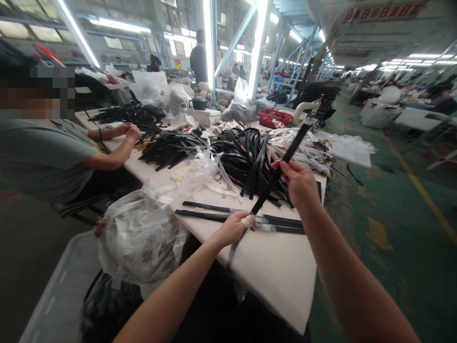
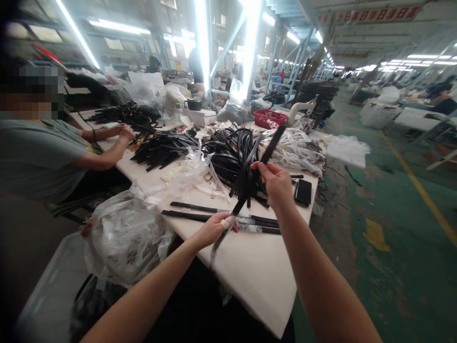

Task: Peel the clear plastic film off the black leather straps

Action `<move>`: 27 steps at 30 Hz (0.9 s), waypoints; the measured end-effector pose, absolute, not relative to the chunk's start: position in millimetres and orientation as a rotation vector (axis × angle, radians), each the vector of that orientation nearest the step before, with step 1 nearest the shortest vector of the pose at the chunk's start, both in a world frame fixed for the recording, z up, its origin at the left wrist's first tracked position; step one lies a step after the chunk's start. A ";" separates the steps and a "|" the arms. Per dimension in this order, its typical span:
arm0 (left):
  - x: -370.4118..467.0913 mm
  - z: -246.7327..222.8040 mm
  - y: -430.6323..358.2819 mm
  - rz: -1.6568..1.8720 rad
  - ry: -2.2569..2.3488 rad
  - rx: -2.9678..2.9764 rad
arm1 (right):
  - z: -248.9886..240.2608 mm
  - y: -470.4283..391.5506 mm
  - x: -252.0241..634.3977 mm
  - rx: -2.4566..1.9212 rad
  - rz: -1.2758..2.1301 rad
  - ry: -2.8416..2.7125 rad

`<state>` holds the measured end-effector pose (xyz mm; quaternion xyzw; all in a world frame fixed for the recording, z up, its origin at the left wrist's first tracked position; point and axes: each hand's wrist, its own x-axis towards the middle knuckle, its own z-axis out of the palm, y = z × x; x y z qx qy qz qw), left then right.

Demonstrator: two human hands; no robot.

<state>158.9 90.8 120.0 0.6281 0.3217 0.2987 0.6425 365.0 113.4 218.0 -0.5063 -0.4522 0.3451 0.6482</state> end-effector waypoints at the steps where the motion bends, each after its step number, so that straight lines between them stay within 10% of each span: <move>1: 158.6 118.5 88.8 0.619 0.718 1.453 | 220.6 107.7 387.0 -1.146 0.698 -0.973; 14: 65.9 77.7 128.7 0.300 1.233 2.265 | 64.3 -15.2 515.1 -1.891 0.440 -0.677; 27: 147.3 27.4 102.1 0.536 1.114 2.408 | 55.1 169.4 368.3 -2.015 0.449 -1.414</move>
